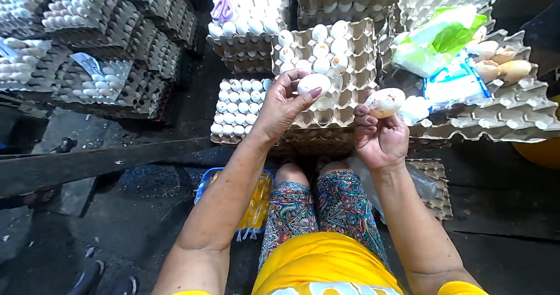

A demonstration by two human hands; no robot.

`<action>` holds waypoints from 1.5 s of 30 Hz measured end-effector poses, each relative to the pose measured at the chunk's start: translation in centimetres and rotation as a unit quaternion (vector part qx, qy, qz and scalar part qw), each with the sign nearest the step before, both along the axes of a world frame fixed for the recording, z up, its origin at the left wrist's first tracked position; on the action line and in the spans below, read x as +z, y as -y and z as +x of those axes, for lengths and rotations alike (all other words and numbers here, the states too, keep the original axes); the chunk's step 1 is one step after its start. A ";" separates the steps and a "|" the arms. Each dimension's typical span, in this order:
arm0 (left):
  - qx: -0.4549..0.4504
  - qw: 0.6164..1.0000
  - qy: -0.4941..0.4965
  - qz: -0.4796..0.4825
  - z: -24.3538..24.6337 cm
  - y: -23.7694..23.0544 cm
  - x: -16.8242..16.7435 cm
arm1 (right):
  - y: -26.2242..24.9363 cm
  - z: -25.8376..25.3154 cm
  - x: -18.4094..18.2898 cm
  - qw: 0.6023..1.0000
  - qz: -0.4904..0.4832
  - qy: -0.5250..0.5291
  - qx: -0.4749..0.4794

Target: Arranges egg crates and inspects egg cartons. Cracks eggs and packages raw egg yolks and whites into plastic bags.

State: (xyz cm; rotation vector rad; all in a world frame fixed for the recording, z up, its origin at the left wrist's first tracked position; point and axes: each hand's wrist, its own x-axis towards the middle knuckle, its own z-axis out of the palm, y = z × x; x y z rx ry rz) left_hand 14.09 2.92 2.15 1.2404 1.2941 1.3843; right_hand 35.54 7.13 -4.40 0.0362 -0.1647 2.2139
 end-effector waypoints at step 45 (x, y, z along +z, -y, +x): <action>0.163 0.976 0.141 0.000 -3.5 0.5 -0.2 | 1.5 4.0 -1.1 0.862 0.201 0.411 -0.220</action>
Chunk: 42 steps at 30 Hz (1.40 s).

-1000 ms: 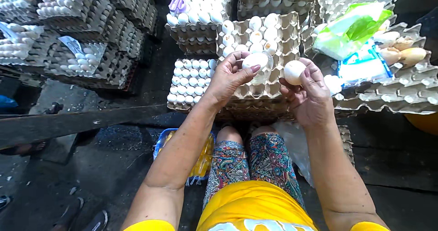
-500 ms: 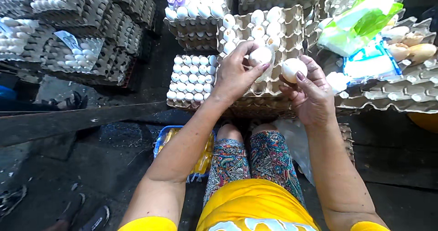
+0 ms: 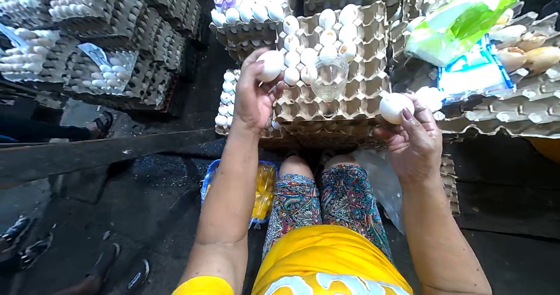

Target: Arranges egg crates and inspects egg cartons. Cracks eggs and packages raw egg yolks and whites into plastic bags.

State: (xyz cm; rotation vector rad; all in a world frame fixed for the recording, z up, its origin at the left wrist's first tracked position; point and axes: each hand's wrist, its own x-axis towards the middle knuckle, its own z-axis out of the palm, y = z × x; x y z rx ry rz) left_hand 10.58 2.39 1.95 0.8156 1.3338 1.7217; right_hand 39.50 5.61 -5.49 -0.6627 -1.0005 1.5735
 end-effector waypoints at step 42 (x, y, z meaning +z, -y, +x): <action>-0.144 0.972 -0.186 -0.006 3.8 -2.4 0.3 | -3.8 -8.2 5.9 0.892 0.372 0.221 -0.129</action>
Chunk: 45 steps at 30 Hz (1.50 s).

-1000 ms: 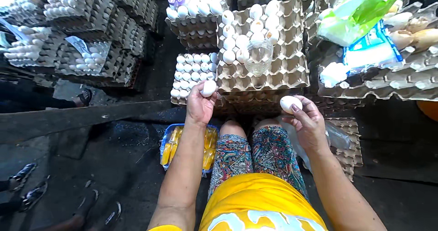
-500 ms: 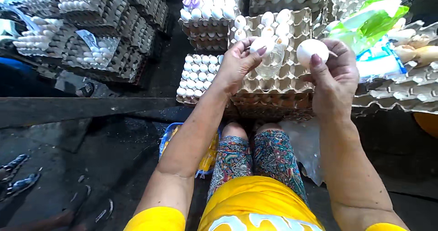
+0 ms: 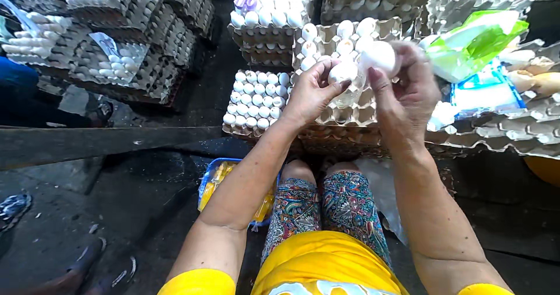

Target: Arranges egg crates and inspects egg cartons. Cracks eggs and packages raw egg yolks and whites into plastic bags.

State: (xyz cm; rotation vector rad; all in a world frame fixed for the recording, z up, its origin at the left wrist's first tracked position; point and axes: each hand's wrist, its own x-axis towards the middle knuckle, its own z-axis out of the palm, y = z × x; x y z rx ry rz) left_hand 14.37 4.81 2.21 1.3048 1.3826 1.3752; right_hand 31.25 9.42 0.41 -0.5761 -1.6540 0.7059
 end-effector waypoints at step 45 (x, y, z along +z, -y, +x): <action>-0.142 0.990 0.000 0.004 -2.6 -1.3 2.0 | -5.1 1.4 6.1 0.910 -0.221 0.290 0.196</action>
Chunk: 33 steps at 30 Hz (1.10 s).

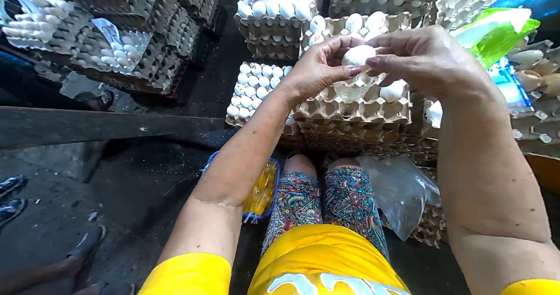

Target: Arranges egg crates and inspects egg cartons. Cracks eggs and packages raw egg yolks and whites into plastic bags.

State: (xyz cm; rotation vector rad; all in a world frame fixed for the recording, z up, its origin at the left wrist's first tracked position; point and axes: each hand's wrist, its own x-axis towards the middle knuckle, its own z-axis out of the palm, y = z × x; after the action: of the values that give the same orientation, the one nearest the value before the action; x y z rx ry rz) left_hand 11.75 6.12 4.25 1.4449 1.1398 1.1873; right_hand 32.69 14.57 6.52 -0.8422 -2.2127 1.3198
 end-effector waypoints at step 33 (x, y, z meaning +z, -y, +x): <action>0.055 0.891 -0.430 0.137 1.5 -1.9 -0.7 | -1.1 -0.2 -5.2 0.964 0.255 0.063 -0.028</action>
State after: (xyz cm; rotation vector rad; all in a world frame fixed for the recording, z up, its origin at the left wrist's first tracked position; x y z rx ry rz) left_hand 13.21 8.00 3.58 2.2647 1.6985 0.7826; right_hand 32.53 15.66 1.29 -0.7933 -2.4420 0.6272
